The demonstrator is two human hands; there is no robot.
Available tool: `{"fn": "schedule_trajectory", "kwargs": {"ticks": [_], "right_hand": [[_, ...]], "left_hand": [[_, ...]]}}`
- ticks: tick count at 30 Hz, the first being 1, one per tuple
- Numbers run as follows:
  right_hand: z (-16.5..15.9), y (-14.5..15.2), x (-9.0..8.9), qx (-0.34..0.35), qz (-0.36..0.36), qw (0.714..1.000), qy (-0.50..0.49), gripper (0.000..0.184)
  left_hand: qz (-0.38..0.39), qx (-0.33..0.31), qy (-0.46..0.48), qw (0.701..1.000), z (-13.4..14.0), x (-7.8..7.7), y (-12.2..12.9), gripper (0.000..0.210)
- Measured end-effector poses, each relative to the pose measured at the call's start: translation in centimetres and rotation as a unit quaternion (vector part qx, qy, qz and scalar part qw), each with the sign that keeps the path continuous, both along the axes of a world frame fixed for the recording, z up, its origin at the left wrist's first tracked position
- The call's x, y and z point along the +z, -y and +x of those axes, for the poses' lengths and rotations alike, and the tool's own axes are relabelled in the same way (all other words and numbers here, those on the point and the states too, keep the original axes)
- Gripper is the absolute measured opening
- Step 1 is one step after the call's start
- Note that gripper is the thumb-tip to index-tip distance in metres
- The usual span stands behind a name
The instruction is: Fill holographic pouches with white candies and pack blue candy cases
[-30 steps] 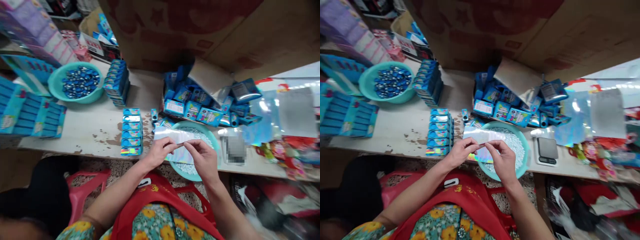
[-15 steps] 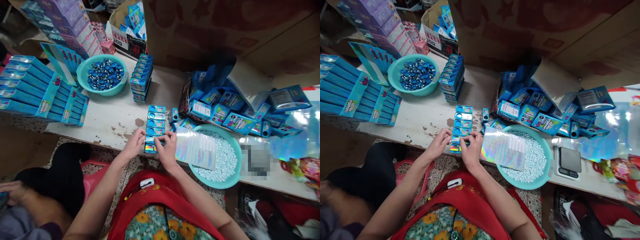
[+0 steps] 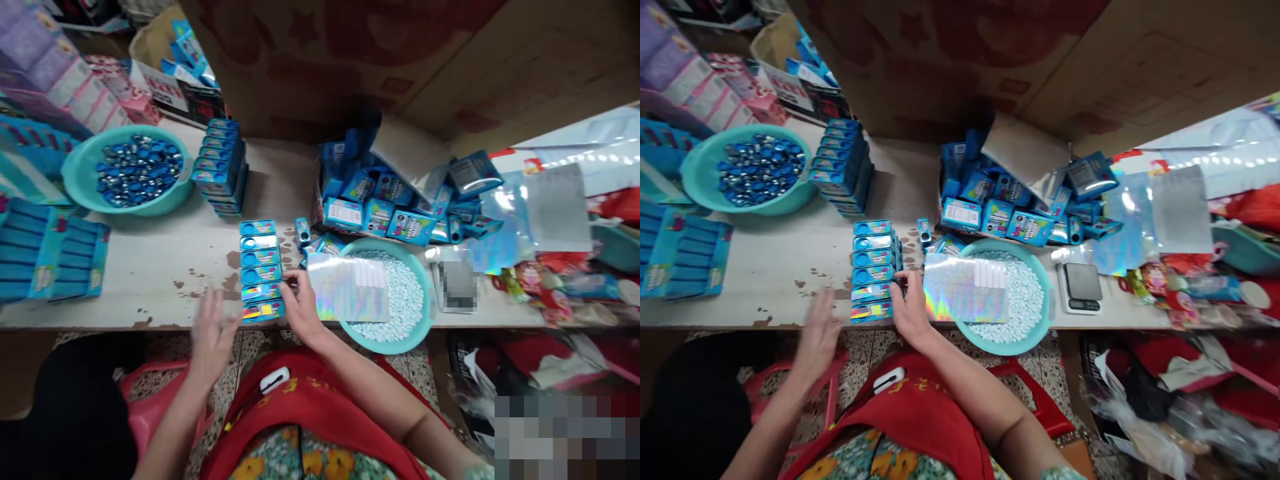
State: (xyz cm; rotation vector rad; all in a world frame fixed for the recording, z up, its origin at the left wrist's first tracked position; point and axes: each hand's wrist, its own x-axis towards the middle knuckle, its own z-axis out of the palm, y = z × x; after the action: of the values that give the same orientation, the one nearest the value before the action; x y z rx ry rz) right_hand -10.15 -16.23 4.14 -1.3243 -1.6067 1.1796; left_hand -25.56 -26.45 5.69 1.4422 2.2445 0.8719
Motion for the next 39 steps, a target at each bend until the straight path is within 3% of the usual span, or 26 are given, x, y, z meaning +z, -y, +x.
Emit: {"fn": "schedule_trajectory", "kwargs": {"ticks": [3,4,6,8,10,12,14,16,21,25,28,30,33,35,37,39], "right_hand": [[5.8,-1.9,-0.9,-0.059,0.070,0.995,0.031,0.019],[8.0,-2.8,-1.4,-0.092,0.102,0.989,0.064,0.020],[12.3,-5.0,-2.8,-0.136,0.158,0.968,0.143,0.022],[15.4,-7.4,-4.4,-0.123,0.206,0.947,0.213,0.028],[17.1,-9.4,-5.9,-0.067,0.238,0.930,0.271,0.033],[17.7,-10.4,-7.1,-0.003,0.249,0.914,0.320,0.036],[17.8,-10.7,-7.9,0.038,0.244,0.903,0.352,0.038],[17.8,-10.4,-8.4,0.049,0.237,0.900,0.363,0.040],[18.3,-9.4,-8.1,0.077,0.256,0.899,0.346,0.032],[19.6,-8.7,-5.1,0.062,0.267,0.915,0.297,0.015],[20.7,-8.3,-0.3,0.016,0.243,0.935,0.256,0.009],[21.1,-8.0,3.3,-0.012,0.207,0.951,0.230,0.007],[20.7,-7.3,7.8,-0.025,0.150,0.969,0.195,0.008],[19.8,-6.7,9.7,-0.010,0.124,0.977,0.175,0.009],[18.7,-5.9,10.6,0.015,0.100,0.983,0.151,0.010],[17.4,-5.2,10.9,0.039,0.071,0.989,0.122,0.011]], "left_hand": [[0.126,-0.021,-0.065,0.990,3.8,3.5,-2.6,0.053],[0.164,-0.074,-0.059,0.982,5.9,4.3,-4.2,0.045],[0.161,-0.188,-0.047,0.968,10.6,4.3,-8.3,0.032],[0.092,-0.215,-0.103,0.967,14.6,2.2,-12.9,0.036],[0.006,-0.207,-0.141,0.968,17.0,-1.3,-16.5,0.044],[-0.041,-0.192,-0.161,0.967,17.9,-4.7,-18.4,0.048],[-0.045,-0.186,-0.172,0.966,17.8,-7.0,-18.7,0.050],[-0.037,-0.187,-0.176,0.966,17.6,-8.0,-18.3,0.050],[-0.048,-0.180,-0.169,0.968,17.8,-7.6,-17.7,0.047],[-0.043,-0.181,-0.154,0.970,18.0,-8.1,-18.0,0.049],[-0.031,-0.193,-0.119,0.973,17.8,-8.4,-18.1,0.047],[-0.006,-0.194,-0.057,0.979,17.7,-7.5,-17.9,0.041],[0.072,-0.206,0.137,0.966,17.4,-3.9,-17.1,0.044],[0.109,-0.246,0.297,0.916,17.0,-0.7,-16.2,0.061],[0.090,-0.293,0.419,0.855,16.3,2.0,-15.3,0.076],[0.037,-0.301,0.481,0.822,15.0,3.7,-14.3,0.057]]}}
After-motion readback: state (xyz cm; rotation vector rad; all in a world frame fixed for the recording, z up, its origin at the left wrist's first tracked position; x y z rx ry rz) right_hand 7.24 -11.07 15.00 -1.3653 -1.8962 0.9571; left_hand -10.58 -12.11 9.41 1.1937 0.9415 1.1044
